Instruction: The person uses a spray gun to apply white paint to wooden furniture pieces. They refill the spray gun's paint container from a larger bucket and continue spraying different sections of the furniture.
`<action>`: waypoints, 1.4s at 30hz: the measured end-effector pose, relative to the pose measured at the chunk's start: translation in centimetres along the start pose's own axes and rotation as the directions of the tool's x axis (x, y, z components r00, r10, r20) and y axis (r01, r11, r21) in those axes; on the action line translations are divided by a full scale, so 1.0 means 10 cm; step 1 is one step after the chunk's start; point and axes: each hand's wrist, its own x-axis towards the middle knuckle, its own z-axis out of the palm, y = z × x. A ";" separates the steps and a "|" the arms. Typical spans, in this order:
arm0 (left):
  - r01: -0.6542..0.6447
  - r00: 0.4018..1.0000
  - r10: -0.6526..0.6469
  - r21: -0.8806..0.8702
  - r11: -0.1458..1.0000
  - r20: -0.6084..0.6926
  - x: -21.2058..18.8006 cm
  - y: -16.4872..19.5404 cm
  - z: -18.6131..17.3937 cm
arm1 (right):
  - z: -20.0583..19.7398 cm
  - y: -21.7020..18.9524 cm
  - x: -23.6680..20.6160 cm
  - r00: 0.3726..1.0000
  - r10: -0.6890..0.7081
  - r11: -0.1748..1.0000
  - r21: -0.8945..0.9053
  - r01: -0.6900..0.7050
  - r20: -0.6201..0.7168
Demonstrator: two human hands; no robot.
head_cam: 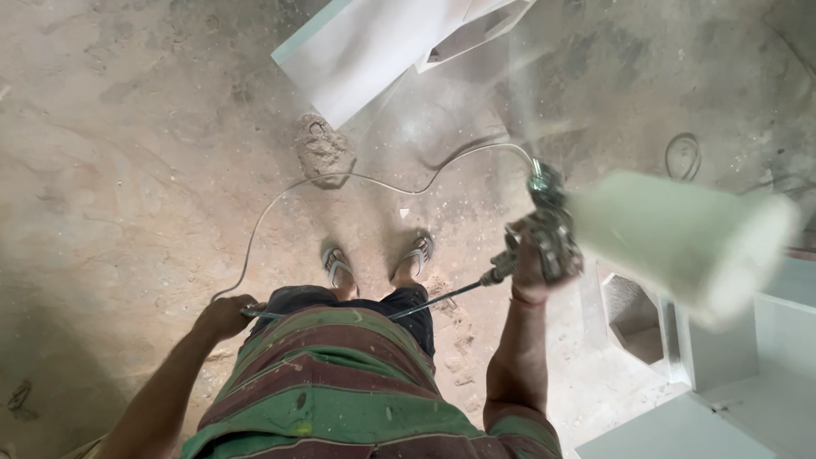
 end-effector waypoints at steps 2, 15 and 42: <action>-0.022 1.000 0.022 -0.015 1.000 -0.009 0.02 0.03 0.00 | -0.13 -0.12 -0.06 0.991 0.102 0.962 0.263 -0.075 -0.089; 0.072 0.997 -0.076 -0.101 0.992 -0.036 -0.22 0.13 0.28 | 0.25 1.13 -0.01 0.901 0.416 0.895 -0.122 -0.430 -0.122; -0.095 0.995 0.095 -0.021 0.995 -0.016 0.15 0.48 0.04 | -0.83 0.11 -0.24 0.831 0.421 0.721 0.690 -0.064 -0.363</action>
